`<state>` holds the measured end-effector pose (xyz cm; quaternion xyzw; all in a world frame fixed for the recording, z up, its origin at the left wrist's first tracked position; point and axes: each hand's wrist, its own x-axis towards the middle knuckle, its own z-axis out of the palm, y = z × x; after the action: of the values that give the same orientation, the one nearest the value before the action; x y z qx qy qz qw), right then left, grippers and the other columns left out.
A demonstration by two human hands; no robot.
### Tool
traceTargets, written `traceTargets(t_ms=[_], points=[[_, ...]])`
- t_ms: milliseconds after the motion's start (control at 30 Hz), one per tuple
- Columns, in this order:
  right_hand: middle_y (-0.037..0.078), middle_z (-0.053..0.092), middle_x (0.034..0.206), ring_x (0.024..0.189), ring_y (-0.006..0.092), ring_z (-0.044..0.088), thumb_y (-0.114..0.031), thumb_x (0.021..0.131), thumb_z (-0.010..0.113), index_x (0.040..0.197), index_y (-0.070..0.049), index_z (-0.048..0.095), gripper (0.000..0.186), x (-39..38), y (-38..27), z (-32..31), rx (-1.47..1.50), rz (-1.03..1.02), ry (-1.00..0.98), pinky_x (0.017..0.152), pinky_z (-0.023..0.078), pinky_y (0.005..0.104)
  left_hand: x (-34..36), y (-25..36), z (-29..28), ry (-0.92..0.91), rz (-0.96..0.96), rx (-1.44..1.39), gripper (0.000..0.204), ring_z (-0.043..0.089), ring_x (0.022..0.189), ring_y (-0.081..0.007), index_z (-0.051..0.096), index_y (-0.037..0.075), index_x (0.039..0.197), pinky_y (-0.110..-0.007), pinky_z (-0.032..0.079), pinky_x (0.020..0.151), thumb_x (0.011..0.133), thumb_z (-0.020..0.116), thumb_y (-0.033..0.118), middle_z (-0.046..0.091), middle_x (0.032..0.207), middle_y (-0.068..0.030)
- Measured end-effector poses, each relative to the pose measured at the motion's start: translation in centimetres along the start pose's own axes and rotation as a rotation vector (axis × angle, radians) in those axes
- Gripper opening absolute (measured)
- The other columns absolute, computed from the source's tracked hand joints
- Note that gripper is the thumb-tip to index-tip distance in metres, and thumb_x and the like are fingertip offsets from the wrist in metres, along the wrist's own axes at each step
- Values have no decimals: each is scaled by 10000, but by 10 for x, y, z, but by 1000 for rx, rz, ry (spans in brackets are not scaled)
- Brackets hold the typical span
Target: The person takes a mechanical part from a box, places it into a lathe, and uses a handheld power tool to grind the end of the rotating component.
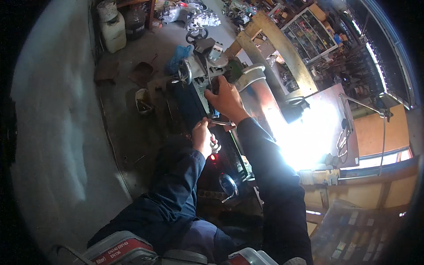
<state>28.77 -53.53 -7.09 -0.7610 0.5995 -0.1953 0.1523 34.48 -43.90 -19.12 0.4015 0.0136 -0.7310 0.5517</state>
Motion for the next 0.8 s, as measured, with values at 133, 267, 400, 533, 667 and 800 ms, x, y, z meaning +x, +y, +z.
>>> traceTargets(t_ms=[133, 267, 400, 533, 667, 800], points=[[228, 673, 861, 842, 405, 671, -320, 826, 683, 1011, -1, 558, 389, 1, -20, 0, -288, -110, -25, 740, 517, 489, 4, 3, -2, 72, -29, 2, 199, 428, 346, -145, 548, 77, 1042, -326, 390, 347, 1016, 466, 257, 551, 637, -73], [231, 665, 871, 829, 409, 663, -305, 863, 659, 1015, -9, 544, 352, 10, -25, 3, -219, -160, 156, 712, 512, 516, 7, -3, -3, 105, -17, -40, 185, 435, 347, -157, 535, 97, 1095, -328, 386, 340, 1016, 457, 245, 545, 641, -72], [260, 655, 876, 805, 426, 663, -252, 888, 630, 1028, -8, 510, 306, 3, -5, 13, -330, -153, 39, 702, 523, 510, 13, -15, -14, 19, 8, -171, 187, 501, 448, -179, 499, 118, 1156, -382, 447, 422, 1006, 503, 229, 611, 917, -59], [295, 643, 831, 790, 443, 664, -250, 889, 606, 1030, 15, 487, 323, 5, -6, 14, -292, -71, -23, 699, 531, 521, -3, 1, -9, 42, 19, -147, 183, 508, 457, -181, 487, 129, 1161, -398, 455, 437, 1007, 497, 226, 610, 963, -50], [298, 639, 812, 779, 457, 658, -266, 881, 609, 1031, 22, 489, 346, 2, -4, 8, -289, -106, -18, 672, 536, 517, -8, 4, 1, 136, -56, -43, 185, 500, 444, -179, 481, 137, 1155, -399, 459, 453, 1005, 502, 242, 598, 1004, -44], [315, 640, 881, 836, 458, 658, -237, 888, 615, 1051, 5, 499, 314, 4, -14, 12, -209, -98, 19, 695, 535, 519, 26, -31, -30, 76, 67, -220, 185, 502, 440, -186, 510, 151, 1108, -401, 459, 457, 996, 520, 298, 605, 858, -49]])
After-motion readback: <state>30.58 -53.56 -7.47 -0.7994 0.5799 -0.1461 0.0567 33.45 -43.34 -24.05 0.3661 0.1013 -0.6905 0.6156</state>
